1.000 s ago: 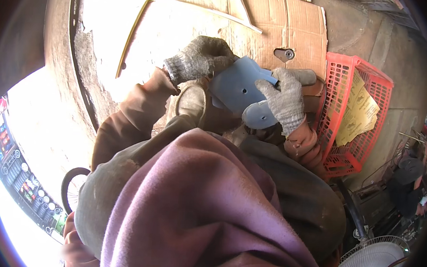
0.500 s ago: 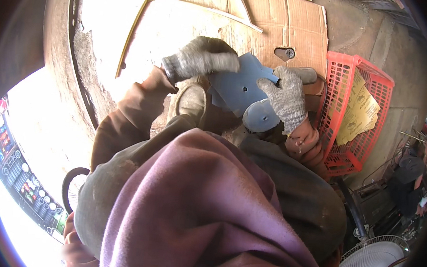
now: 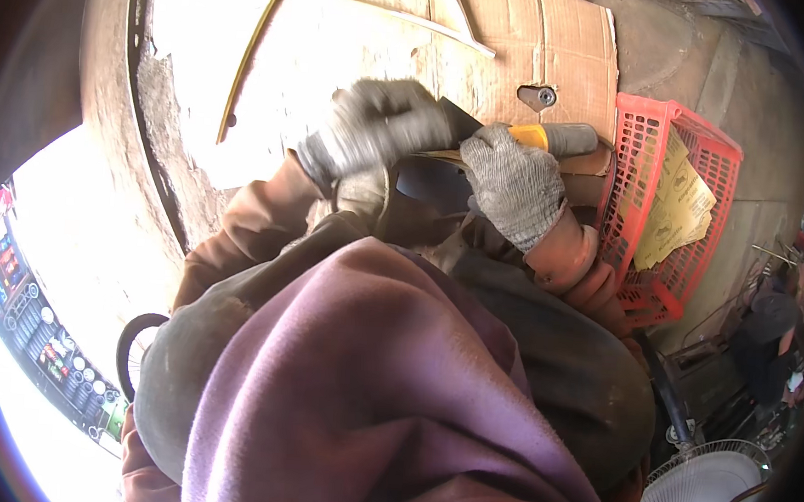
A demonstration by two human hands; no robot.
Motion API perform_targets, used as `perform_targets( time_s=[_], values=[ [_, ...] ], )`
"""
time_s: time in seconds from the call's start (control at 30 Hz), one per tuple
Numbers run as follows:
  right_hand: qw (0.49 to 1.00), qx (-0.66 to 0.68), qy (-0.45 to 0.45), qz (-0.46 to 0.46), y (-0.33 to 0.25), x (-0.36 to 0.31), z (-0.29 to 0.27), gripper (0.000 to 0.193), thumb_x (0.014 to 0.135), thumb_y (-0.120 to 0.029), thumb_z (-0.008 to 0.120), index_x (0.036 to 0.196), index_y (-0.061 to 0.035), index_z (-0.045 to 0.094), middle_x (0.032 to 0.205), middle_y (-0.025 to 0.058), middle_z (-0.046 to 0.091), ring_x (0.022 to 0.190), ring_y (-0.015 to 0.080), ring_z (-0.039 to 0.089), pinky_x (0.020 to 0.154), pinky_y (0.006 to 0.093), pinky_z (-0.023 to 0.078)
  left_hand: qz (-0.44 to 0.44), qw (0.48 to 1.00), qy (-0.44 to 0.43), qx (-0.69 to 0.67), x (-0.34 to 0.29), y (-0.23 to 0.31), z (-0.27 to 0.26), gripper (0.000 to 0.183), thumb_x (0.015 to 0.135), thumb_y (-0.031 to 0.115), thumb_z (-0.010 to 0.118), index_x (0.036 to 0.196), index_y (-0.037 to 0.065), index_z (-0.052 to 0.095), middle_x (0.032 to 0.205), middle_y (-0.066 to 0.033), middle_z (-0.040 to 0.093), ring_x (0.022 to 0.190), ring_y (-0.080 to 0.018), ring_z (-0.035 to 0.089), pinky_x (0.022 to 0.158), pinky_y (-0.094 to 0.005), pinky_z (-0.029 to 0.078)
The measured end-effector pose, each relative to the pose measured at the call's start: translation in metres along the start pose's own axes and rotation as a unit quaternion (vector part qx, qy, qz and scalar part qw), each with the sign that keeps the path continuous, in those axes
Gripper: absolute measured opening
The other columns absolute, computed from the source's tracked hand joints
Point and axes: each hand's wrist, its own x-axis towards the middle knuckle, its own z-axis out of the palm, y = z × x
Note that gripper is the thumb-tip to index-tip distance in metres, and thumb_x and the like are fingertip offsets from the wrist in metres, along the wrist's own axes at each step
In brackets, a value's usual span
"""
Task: The person uses an angle grinder to sand and smooth the edges of metal components. They handle a metal frame and separate curved metal pieces, swapping between different grinding discs while holding the items in place.
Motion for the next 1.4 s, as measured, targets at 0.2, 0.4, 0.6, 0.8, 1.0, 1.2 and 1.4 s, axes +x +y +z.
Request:
perform_targets(
  time_s=[0.2, 0.4, 0.6, 0.8, 1.0, 1.2, 1.4],
  values=[
    [0.999, -0.029, 0.026, -0.021, 0.003, -0.006, 0.007, 0.011, 0.092, -0.017, 0.063, 0.102, -0.0132, 0.065, 0.094, 0.0102, 0.064, 0.072, 0.0261, 0.072, 0.063, 0.0405, 0.057, -0.103, 0.987, 0.015, 0.119, 0.020, -0.006, -0.012, 0.033, 0.100, 0.017, 0.071, 0.128, 0.000, 0.073, 0.108, -0.0101, 0.078, 0.100, -0.0187, 0.073, 0.090, -0.0317, 0.058],
    [0.999, -0.023, 0.041, -0.023, 0.005, -0.005, 0.010, 0.011, 0.091, -0.017, 0.064, 0.101, -0.0130, 0.064, 0.094, 0.0102, 0.065, 0.071, 0.0267, 0.071, 0.063, 0.0411, 0.056, -0.187, 0.948, 0.012, -0.259, 0.016, -0.055, -0.011, 0.033, 0.101, 0.020, 0.071, 0.126, -0.001, 0.073, 0.117, -0.0089, 0.075, 0.103, -0.0160, 0.070, 0.094, -0.0300, 0.056],
    [0.999, -0.013, 0.048, -0.019, 0.006, -0.006, 0.012, 0.011, 0.091, -0.017, 0.064, 0.101, -0.0127, 0.064, 0.094, 0.0104, 0.065, 0.073, 0.0271, 0.072, 0.064, 0.0422, 0.057, -0.131, 0.965, -0.047, -0.224, 0.022, -0.079, -0.024, 0.034, 0.100, 0.020, 0.072, 0.127, -0.001, 0.072, 0.119, -0.0101, 0.076, 0.109, -0.0180, 0.071, 0.097, -0.0324, 0.057],
    [0.999, -0.011, 0.048, -0.021, 0.005, -0.006, 0.011, 0.011, 0.091, -0.017, 0.065, 0.101, -0.0125, 0.064, 0.097, 0.0108, 0.066, 0.075, 0.0279, 0.072, 0.065, 0.0423, 0.058, -0.033, 0.994, -0.060, -0.086, 0.023, -0.087, -0.026, 0.031, 0.102, 0.012, 0.068, 0.129, -0.002, 0.071, 0.121, -0.0121, 0.075, 0.112, -0.0202, 0.071, 0.101, -0.0345, 0.056],
    [0.999, 0.015, 0.046, -0.016, 0.007, -0.006, 0.009, 0.012, 0.090, -0.017, 0.065, 0.101, -0.0122, 0.064, 0.098, 0.0109, 0.066, 0.076, 0.0288, 0.073, 0.066, 0.0424, 0.058, -0.116, 0.938, -0.091, -0.314, 0.030, -0.100, -0.030, 0.031, 0.104, 0.013, 0.066, 0.132, 0.000, 0.070, 0.119, -0.0129, 0.076, 0.109, -0.0180, 0.072, 0.094, -0.0328, 0.059],
    [0.999, 0.010, 0.038, -0.015, 0.008, -0.006, 0.010, 0.013, 0.090, -0.017, 0.066, 0.102, -0.0119, 0.063, 0.098, 0.0111, 0.066, 0.076, 0.0288, 0.073, 0.065, 0.0430, 0.058, -0.029, 0.982, -0.112, -0.150, 0.028, -0.105, -0.033, 0.028, 0.103, 0.008, 0.069, 0.130, 0.001, 0.071, 0.118, -0.0124, 0.077, 0.106, -0.0176, 0.072, 0.092, -0.0322, 0.059],
    [0.999, 0.019, 0.048, -0.015, 0.009, -0.007, 0.013, 0.012, 0.091, -0.017, 0.065, 0.102, -0.0114, 0.063, 0.097, 0.0113, 0.066, 0.074, 0.0290, 0.072, 0.064, 0.0434, 0.058, -0.027, 0.982, -0.126, -0.140, 0.033, -0.102, -0.031, 0.026, 0.103, 0.007, 0.067, 0.128, 0.002, 0.072, 0.115, -0.0118, 0.077, 0.102, -0.0166, 0.072, 0.090, -0.0322, 0.059]
  ],
)
